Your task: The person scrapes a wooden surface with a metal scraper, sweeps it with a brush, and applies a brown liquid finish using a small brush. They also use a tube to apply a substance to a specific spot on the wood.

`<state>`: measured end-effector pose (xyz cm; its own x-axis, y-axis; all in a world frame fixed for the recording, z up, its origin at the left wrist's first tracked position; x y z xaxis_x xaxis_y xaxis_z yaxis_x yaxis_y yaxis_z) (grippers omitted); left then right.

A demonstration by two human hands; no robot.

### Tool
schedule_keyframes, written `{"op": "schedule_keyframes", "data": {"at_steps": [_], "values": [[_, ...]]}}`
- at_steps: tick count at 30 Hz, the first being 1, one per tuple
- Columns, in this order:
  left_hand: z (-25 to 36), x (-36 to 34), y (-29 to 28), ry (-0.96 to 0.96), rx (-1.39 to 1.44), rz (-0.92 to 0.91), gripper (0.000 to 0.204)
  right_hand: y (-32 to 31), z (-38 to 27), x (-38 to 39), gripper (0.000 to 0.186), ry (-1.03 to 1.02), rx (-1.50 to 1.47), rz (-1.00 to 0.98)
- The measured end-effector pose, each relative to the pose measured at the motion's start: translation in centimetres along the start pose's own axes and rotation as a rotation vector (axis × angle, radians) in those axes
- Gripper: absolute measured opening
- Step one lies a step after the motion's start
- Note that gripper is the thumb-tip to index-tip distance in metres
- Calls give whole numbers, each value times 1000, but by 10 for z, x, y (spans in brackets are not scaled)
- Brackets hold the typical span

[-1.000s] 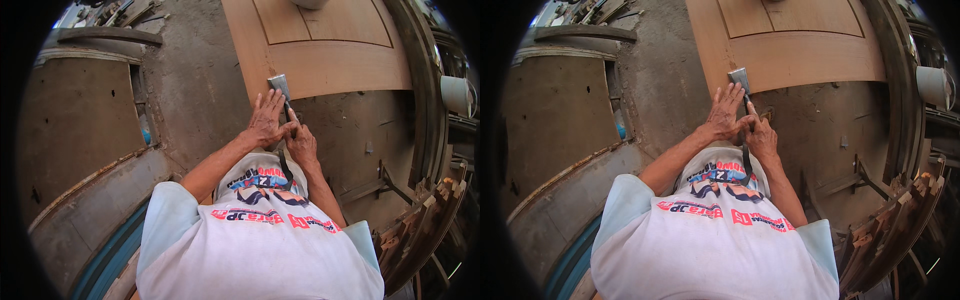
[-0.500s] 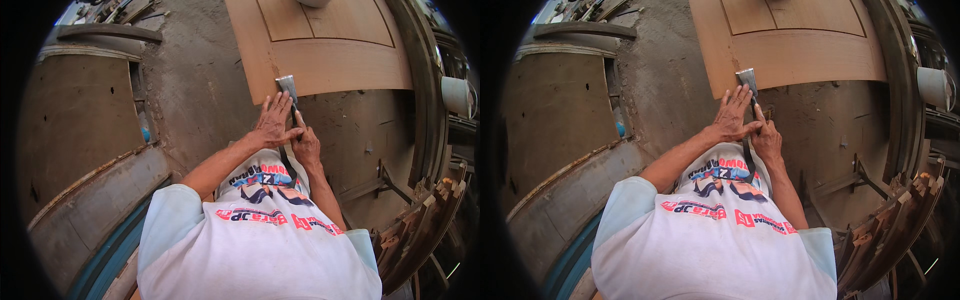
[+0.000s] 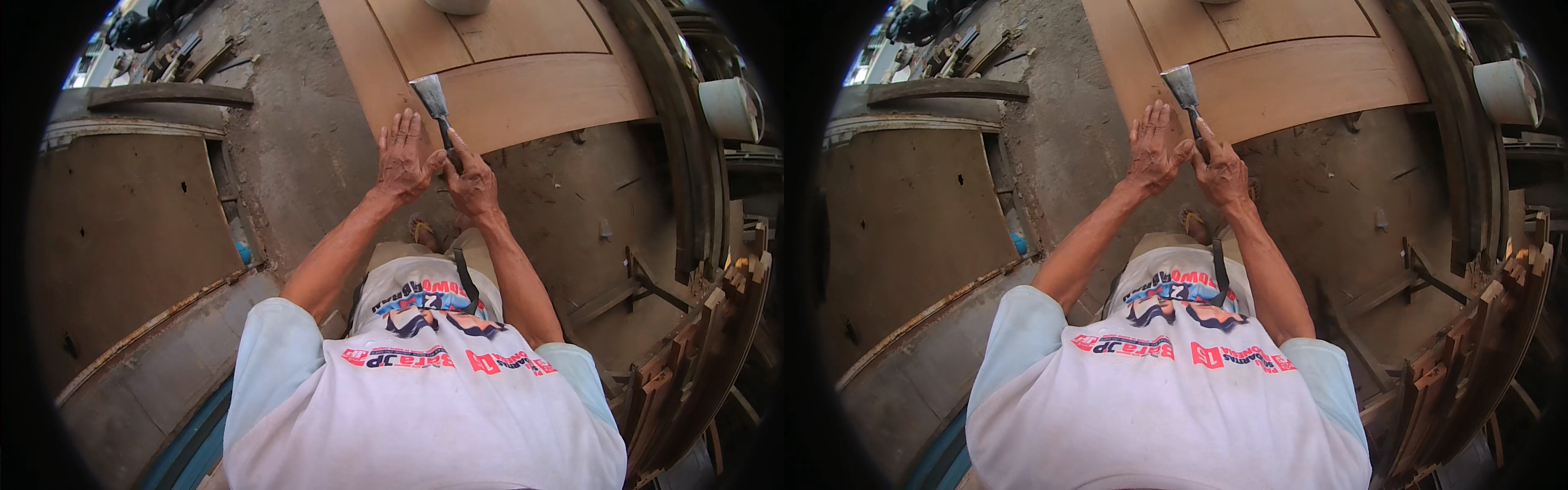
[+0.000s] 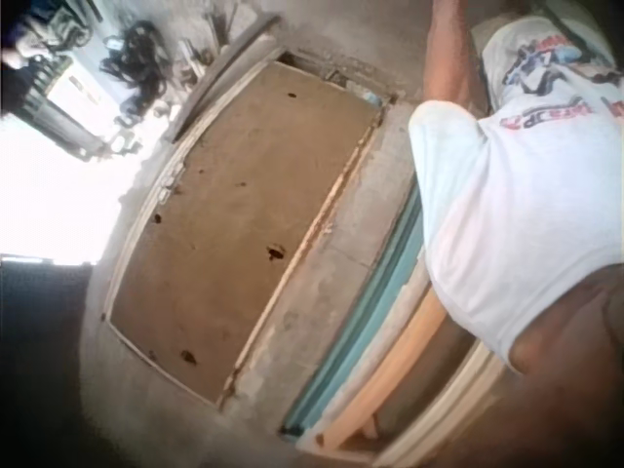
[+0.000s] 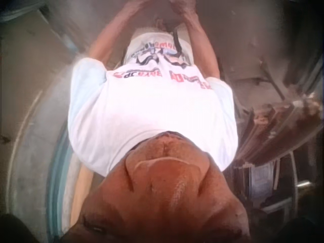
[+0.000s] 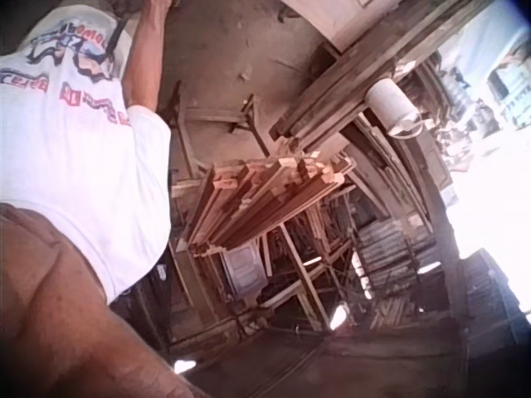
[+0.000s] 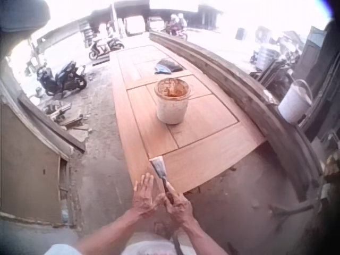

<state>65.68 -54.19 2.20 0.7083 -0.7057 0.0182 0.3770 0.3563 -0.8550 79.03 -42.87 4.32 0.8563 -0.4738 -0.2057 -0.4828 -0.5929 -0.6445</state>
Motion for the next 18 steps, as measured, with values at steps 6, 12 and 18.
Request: {"op": "schedule_keyframes", "data": {"at_steps": [6, 12, 18], "values": [[-51, -21, 24, -221, -222, 41, 98, -52, 15, 32, 67, 80, 25, 139], [35, 31, 57, 270, -97, -170, 91, -79, 42, 111, 65, 146, 70, 276], [13, 13, 15, 230, 20, -27, 80, -67, 28, 126, 63, 205, 12, 175]]}}
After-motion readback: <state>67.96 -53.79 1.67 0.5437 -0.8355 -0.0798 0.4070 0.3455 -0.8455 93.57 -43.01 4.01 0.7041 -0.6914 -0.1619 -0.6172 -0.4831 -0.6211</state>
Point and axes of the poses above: each hand's wrist, its own x-axis away from the middle knuckle, its own y-axis out of the palm, z = x × y, the point moved 5 cm from there along -x, towards the middle knuckle, and after that the axes turned 11 degrees about -y, right-handed, at the moved point
